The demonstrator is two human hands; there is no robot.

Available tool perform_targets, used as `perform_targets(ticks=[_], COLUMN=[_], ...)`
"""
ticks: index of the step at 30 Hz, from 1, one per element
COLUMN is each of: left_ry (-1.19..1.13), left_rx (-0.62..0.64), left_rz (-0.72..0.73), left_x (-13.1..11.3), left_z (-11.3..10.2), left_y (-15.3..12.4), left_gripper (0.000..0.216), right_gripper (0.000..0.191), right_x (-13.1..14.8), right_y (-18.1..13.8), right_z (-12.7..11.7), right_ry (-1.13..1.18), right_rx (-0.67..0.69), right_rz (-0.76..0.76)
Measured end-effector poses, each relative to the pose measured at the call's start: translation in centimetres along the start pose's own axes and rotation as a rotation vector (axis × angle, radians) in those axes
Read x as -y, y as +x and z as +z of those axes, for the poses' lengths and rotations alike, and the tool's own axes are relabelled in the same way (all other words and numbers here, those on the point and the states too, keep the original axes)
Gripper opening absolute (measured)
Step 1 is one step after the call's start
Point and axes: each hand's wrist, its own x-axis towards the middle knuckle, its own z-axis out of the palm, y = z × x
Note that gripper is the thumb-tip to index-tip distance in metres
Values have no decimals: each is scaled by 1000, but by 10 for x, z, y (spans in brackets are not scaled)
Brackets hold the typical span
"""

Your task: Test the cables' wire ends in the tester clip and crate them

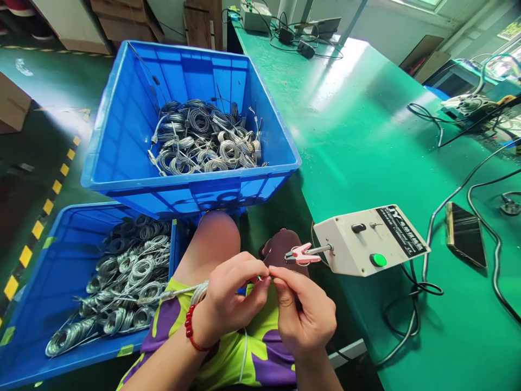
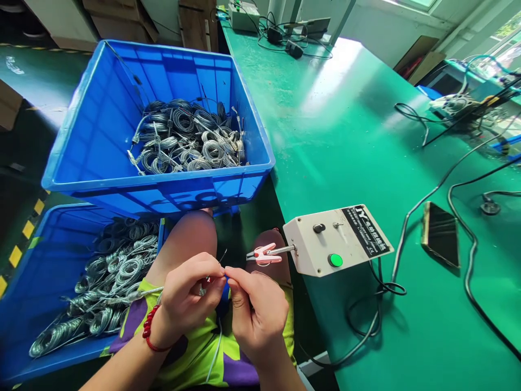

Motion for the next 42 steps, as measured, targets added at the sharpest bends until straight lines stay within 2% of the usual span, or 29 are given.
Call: perform_targets(ticks=[7,13,18,24,28,31,36,39,42], left_ry=[36,36,31,13,29,32,-13,-20,-38], left_rx=[47,42,55,69,47,50,140,196,223], left_rz=[31,48,40,34,54,61,109,148,178], left_x=[-1,0,1,0,0,0,-2,-3,-1], left_z=[-3,-2,-1,0,-1,-1,-4,-5,-4], left_y=[0,0,1,2,1,0,-1,0,-1], left_gripper=[24,26,28,28,26,27,27,26,27], right_gripper=[31,22,25,34,36,29,8,19,30], right_x=[-7,-4,-1,-4,-6,0,20,28,29], right_y=[4,6,8,5,3,-1,-11,-14,-11], right_z=[-16,-15,-14,-14,-14,-19,-31,-34,-33], right_ry=[-67,-21,16,-55,33,168,497,760,899], right_rx=[95,50,38,5,-26,-30,116,157,145], right_rz=[-95,-8,14,-75,-86,120,610,766,822])
